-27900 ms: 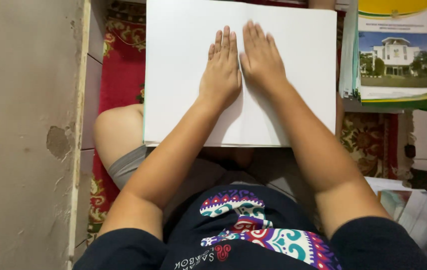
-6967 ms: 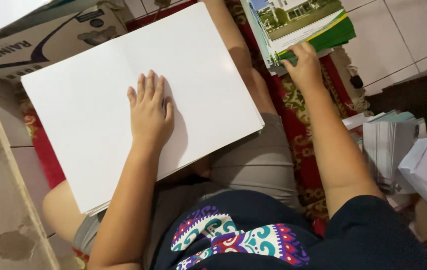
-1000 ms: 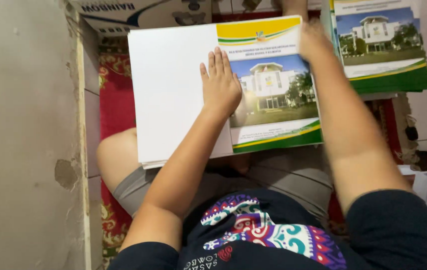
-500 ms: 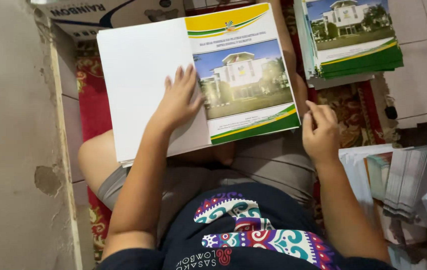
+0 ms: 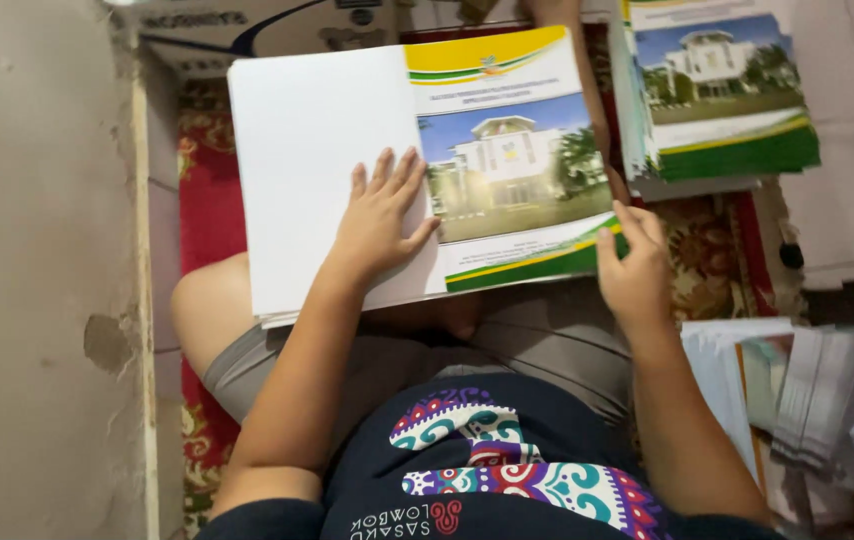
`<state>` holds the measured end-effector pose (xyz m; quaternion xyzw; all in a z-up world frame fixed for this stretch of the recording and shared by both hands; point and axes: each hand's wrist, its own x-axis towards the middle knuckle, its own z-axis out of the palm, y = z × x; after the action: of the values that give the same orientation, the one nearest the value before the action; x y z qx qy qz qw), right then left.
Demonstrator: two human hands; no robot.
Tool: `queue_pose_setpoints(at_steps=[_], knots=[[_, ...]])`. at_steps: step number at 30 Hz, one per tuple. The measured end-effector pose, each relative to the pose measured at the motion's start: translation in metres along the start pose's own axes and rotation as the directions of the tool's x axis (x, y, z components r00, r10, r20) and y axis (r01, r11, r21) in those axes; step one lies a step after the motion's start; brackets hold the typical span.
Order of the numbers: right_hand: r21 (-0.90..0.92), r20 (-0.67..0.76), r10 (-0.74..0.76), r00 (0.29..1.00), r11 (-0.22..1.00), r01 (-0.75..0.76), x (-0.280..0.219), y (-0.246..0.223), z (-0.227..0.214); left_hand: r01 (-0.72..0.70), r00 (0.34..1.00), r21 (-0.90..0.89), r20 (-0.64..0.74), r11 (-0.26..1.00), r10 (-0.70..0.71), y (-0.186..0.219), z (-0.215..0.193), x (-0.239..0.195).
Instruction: Folding and creasing printed paper sheets to assemble booklets
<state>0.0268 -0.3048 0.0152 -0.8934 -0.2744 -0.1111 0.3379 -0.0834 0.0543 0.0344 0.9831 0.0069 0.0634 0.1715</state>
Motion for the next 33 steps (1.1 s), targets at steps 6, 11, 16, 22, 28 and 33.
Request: queue_pose_setpoints(at_steps=[6,11,16,22,28,33], knots=[[-0.060,-0.019,-0.188,0.982,0.981,0.186,0.019,-0.036,-0.019,0.001,1.000,0.024,-0.029,1.000,-0.001,-0.006,0.013,0.001],[0.787,0.192,0.247,0.950,0.540,-0.300,0.034,-0.092,-0.007,0.012,1.000,0.019,-0.024,1.000,-0.012,-0.002,0.009,-0.002],[0.581,0.216,-0.051,0.975,0.809,-0.087,0.030,-0.084,0.047,0.012,0.999,-0.010,-0.040,1.000,-0.012,-0.006,0.019,-0.002],[0.321,0.325,-0.369,0.871,0.909,0.266,0.025,-0.072,0.118,-0.023,0.988,-0.432,-0.147,0.902,-0.045,-0.041,0.038,-0.009],[0.149,0.584,-0.272,0.765,0.962,0.228,0.037,-0.142,0.108,-0.073,0.962,-0.993,-0.096,0.097,-0.255,-0.054,-0.028,-0.065],[-0.057,0.631,-0.197,0.750,0.953,0.298,0.036,-0.157,0.110,-0.190,0.827,-0.959,-0.271,0.208,-0.493,-0.051,-0.105,-0.096]])
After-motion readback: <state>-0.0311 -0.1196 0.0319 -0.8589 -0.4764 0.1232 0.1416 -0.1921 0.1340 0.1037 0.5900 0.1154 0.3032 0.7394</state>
